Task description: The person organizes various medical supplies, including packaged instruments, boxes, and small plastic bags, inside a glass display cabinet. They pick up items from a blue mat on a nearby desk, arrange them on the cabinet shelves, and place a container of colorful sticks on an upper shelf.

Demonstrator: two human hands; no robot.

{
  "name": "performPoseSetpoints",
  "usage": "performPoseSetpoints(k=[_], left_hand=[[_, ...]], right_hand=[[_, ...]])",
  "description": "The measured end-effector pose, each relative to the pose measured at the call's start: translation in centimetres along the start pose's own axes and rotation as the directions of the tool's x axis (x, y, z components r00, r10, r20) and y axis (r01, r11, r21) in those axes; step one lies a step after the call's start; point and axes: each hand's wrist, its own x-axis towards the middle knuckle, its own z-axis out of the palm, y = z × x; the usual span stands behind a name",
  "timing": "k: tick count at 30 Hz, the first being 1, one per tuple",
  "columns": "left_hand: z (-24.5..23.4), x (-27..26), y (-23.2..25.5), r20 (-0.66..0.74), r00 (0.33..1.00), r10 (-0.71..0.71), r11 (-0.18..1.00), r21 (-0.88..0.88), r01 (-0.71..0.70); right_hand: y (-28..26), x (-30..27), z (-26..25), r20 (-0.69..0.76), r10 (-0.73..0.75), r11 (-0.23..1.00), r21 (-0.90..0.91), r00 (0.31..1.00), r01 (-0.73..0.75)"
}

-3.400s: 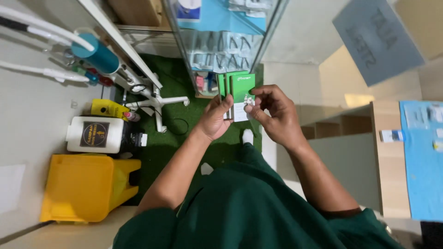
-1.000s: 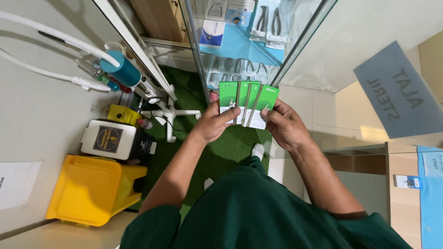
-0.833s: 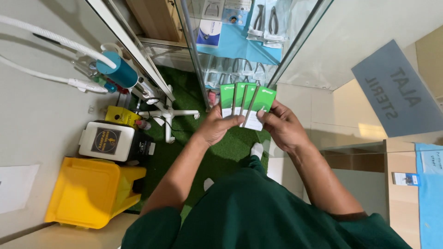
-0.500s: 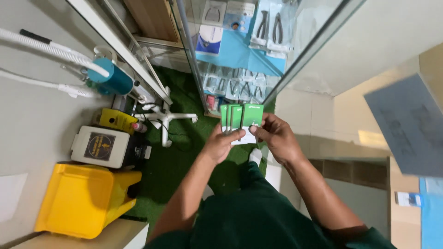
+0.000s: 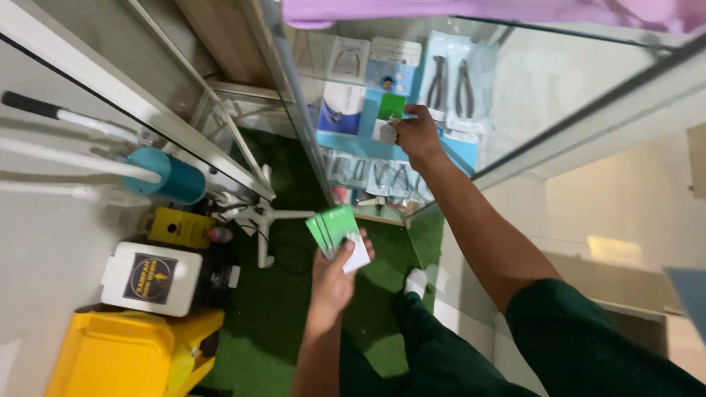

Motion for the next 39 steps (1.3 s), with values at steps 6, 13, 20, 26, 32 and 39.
performPoseSetpoints(k=[6, 13, 20, 26, 32, 39], left_hand=[[-9.1, 1.5, -1.2, -0.154, 0.985, -0.075, 0.991, 0.096, 0.091], [-8.0, 8.9, 1.5, -0.008, 0.96, -0.279, 0.96, 0.006, 0.279], [-5.4, 18.1, 1.2, 0.27, 0.932, -0.243, 0.97, 0.048, 0.239], [-5.5, 22.2, 0.4, 0.359, 0.915, -0.186, 0.982, 0.04, 0.184], [-6.1, 24.9, -2.1, 0.395, 0.903, -0.172, 0.985, 0.071, 0.157], [-5.7, 25.8, -2.6, 0.221, 0.969, -0.109, 0.945, 0.324, 0.032]], right_hand=[[6.5, 8.2, 2.4, -0.095, -0.05, 0.973, -0.23, 0.994, 0.027], [2.8, 4.2, 4.3, -0.147, -0.235, 0.827, -0.549, 0.961, 0.118], [3.3, 2.3, 3.6, -0.13, -0.426, 0.723, -0.643, 0.895, 0.251], [-1.2, -6.0, 5.1, -0.105, -0.185, 0.955, -0.254, 0.977, 0.153], [-0.9, -9.8, 6.0, 0.017, -0.167, 0.984, -0.055, 0.986, 0.167], [0.1, -8.1, 4.6, -0.047, -0.091, 0.996, -0.005, 0.995, 0.091]])
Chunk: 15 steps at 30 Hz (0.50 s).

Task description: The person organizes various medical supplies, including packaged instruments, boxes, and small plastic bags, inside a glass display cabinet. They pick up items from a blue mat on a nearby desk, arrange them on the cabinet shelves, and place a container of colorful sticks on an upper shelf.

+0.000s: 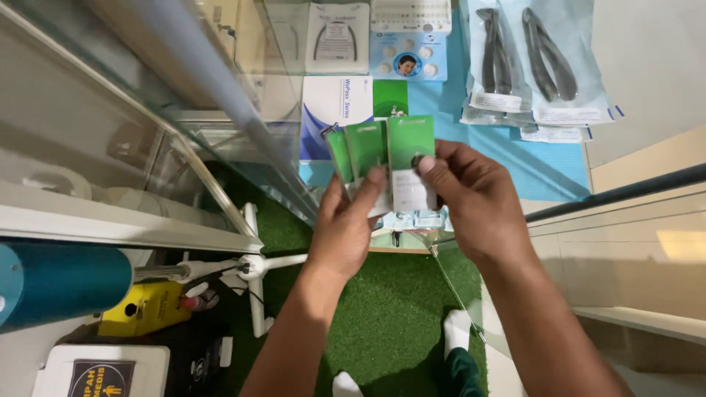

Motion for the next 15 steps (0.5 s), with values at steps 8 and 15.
performPoseSetpoints(k=[8, 15], left_hand=[[-0.2, 1.7, 3.3, 0.161, 0.981, 0.108, 0.975, -0.21, -0.073], [0.9, 2.7, 3.4, 0.126, 0.988, 0.085, 0.993, -0.086, -0.074]], right_hand=[[-1.6, 3.8, -2.4, -0.147, -0.152, 0.962, -0.25, 0.977, 0.112], [-0.7, 4.9, -1.5, -0.127, -0.444, 0.73, -0.625, 0.887, 0.277]])
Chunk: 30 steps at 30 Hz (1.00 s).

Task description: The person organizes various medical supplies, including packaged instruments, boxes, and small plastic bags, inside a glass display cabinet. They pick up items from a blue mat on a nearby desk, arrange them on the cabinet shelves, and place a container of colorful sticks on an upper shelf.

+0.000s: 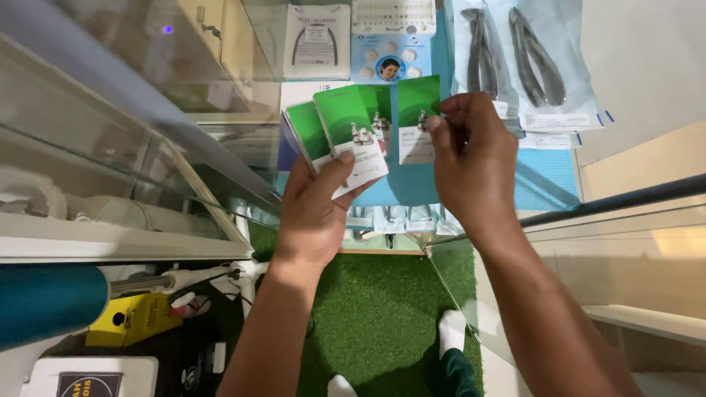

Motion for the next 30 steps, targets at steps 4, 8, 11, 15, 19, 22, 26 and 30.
performPoseSetpoints(k=[4, 8, 11, 15, 19, 22, 26, 30], left_hand=[[0.2, 0.4, -1.1, -0.022, 1.0, -0.013, 1.0, -0.018, 0.013], [0.0, 0.4, -1.8, -0.018, 1.0, -0.011, 1.0, -0.027, 0.01], [0.1, 0.5, -1.8, -0.033, 0.999, -0.01, 1.0, -0.016, 0.01], [-0.2, 0.4, -2.2, -0.061, 0.998, -0.032, 0.999, 0.003, 0.032], [-0.5, 0.2, -2.5, -0.076, 0.997, -0.032, 0.999, -0.002, 0.032], [-0.8, 0.0, -2.9, -0.095, 0.993, -0.066, 0.998, -0.014, 0.065], [-0.4, -0.1, -3.0, -0.029, 0.997, -0.073, 0.997, -0.017, 0.072], [-0.1, 0.2, -3.6, -0.011, 0.997, -0.08, 0.996, -0.031, 0.079]], right_hand=[[0.5, 0.2, 1.1, -0.058, -0.12, 0.992, -0.044, 0.991, 0.117], [1.3, 0.3, 2.1, -0.105, -0.196, 0.977, -0.106, 0.975, 0.185], [1.4, 0.3, 2.5, -0.123, -0.238, 0.962, -0.169, 0.963, 0.216], [1.4, -0.1, 2.4, -0.106, -0.252, 0.95, -0.217, 0.962, 0.225], [0.3, -1.2, 1.6, -0.091, -0.301, 0.935, -0.225, 0.949, 0.275], [-1.8, -2.6, 0.7, -0.079, -0.243, 0.959, -0.17, 0.967, 0.227], [-2.3, -4.3, 0.3, -0.023, 0.087, 0.988, 0.128, 0.996, -0.083], [-2.0, -4.6, -0.3, 0.148, 0.285, 0.83, 0.457, 0.947, -0.321]])
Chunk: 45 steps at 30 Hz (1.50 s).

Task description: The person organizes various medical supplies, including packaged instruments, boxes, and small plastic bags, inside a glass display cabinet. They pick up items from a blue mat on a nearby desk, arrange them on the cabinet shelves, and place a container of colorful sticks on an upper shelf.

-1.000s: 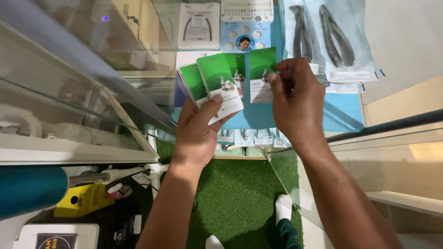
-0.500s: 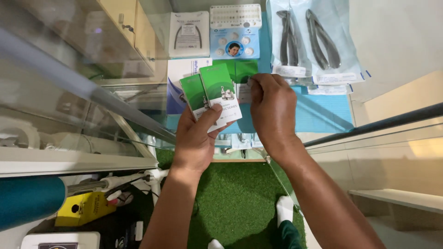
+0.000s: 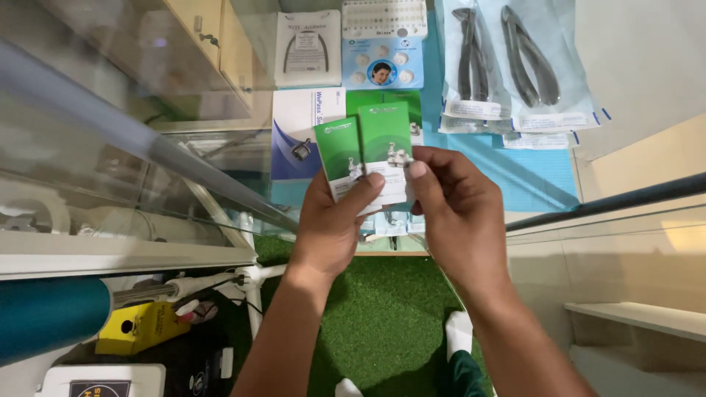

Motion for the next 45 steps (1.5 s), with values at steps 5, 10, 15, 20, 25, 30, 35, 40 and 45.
performPoseSetpoints(k=[5, 10, 15, 20, 25, 30, 35, 40, 45], left_hand=[[0.7, -0.1, 0.2, -0.036, 0.999, -0.016, 0.992, 0.121, 0.02], [0.9, -0.4, 0.2, -0.031, 0.999, -0.014, 0.987, 0.157, 0.019], [1.9, -0.9, 0.5, -0.101, 0.992, -0.071, 0.964, 0.25, 0.095], [1.9, -1.3, -0.1, -0.131, 0.984, -0.12, 0.968, 0.203, 0.145], [1.9, -1.2, -0.6, -0.086, 0.993, -0.079, 0.964, 0.248, 0.098], [3.0, -1.0, 0.4, -0.059, 0.998, -0.008, 0.936, 0.352, 0.028], [3.4, -0.9, 1.0, -0.029, 0.999, 0.04, 0.953, 0.301, -0.029], [3.1, -1.0, 1.2, -0.139, 0.972, 0.188, 0.943, 0.304, -0.139], [3.1, -0.4, 2.0, -0.141, 0.917, 0.374, 0.759, 0.614, -0.215]], right_hand=[[0.7, -0.5, -0.8, 0.067, 0.005, 0.997, 0.082, 0.998, -0.011], [1.0, -1.0, -1.3, 0.129, -0.008, 0.988, 0.156, 0.992, -0.013], [0.6, -1.6, -2.1, 0.134, -0.02, 0.998, 0.059, 0.991, 0.012], [0.0, -1.7, -2.4, 0.143, -0.105, 0.987, -0.11, 0.984, 0.121], [-0.8, -1.2, -2.5, 0.146, -0.245, 0.902, -0.328, 0.958, 0.281], [-0.6, -0.9, -2.8, 0.18, -0.384, 0.774, -0.472, 0.905, 0.422], [0.2, -0.7, -3.0, 0.098, -0.333, 0.767, -0.551, 0.938, 0.33], [0.5, 0.1, -2.6, 0.026, -0.385, 0.714, -0.625, 0.923, 0.316], [0.5, 1.2, -1.3, 0.063, -0.471, 0.632, -0.671, 0.88, 0.387]])
